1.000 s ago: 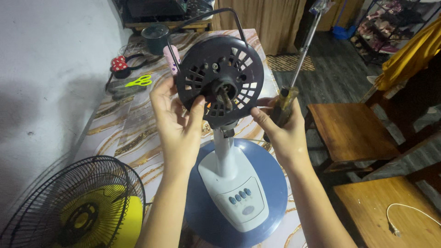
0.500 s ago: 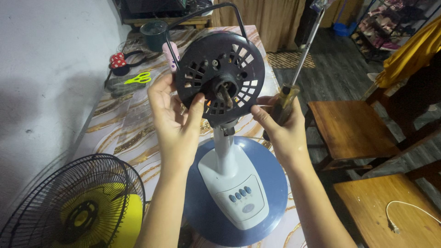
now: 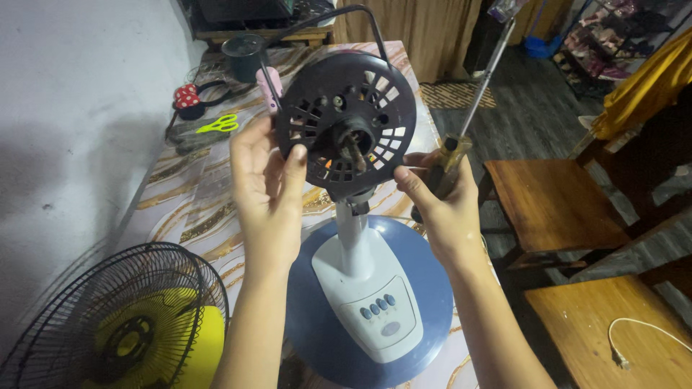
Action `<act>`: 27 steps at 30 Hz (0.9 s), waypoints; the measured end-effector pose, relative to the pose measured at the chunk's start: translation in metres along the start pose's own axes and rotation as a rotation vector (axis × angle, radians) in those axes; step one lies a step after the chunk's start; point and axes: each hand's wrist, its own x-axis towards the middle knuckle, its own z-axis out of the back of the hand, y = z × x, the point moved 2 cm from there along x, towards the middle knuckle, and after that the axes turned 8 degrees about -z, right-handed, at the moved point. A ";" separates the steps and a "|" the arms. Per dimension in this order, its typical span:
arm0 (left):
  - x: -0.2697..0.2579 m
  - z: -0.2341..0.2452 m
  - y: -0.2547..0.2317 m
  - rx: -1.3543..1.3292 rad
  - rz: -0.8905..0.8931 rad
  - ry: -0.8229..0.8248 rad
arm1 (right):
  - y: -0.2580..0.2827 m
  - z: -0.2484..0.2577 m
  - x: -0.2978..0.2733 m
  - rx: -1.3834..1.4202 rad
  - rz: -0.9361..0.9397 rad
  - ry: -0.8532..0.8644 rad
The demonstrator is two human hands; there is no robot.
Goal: The person uses a screwdriver to tighten screws on the rear housing of a standing fan. They repeatedly rotate the housing and apply the tool to secure the assembly while holding the fan steady with the other hand.
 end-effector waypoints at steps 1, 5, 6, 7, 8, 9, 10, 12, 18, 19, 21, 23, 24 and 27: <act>0.001 0.001 -0.001 0.016 0.003 -0.002 | 0.001 -0.001 0.000 -0.005 0.004 0.001; 0.003 0.003 -0.003 0.054 0.018 -0.023 | 0.002 -0.001 -0.002 -0.062 -0.008 -0.012; 0.003 0.003 -0.003 0.056 0.024 -0.029 | 0.002 -0.001 -0.003 -0.085 -0.019 -0.020; 0.004 0.003 -0.003 0.050 0.021 -0.029 | 0.001 -0.001 -0.003 -0.051 -0.009 -0.003; 0.005 0.003 -0.003 0.042 0.017 -0.027 | 0.000 -0.002 -0.002 -0.018 0.002 0.013; 0.005 0.004 -0.003 0.035 0.014 -0.026 | -0.001 -0.002 -0.002 0.016 0.012 0.029; 0.006 0.004 -0.003 0.038 0.018 -0.026 | -0.001 -0.002 -0.002 0.011 0.012 0.028; 0.007 0.004 -0.002 0.043 0.025 -0.027 | -0.002 -0.001 -0.002 0.000 0.013 0.027; 0.007 0.004 -0.003 0.092 0.027 -0.013 | -0.003 -0.003 -0.001 -0.042 -0.025 0.000; 0.007 0.005 -0.002 0.091 0.032 -0.009 | -0.003 -0.003 -0.001 -0.030 -0.022 0.007; 0.007 0.005 -0.001 0.090 0.039 -0.003 | -0.003 -0.004 -0.001 -0.005 -0.017 0.022; 0.007 0.006 0.002 0.076 0.045 -0.002 | -0.002 -0.003 -0.001 -0.018 -0.013 0.016; 0.007 0.006 0.003 0.069 0.047 -0.001 | -0.002 -0.003 -0.002 -0.024 -0.010 0.013; 0.006 0.006 0.004 0.060 0.018 0.015 | 0.002 -0.003 0.001 -0.043 0.000 -0.006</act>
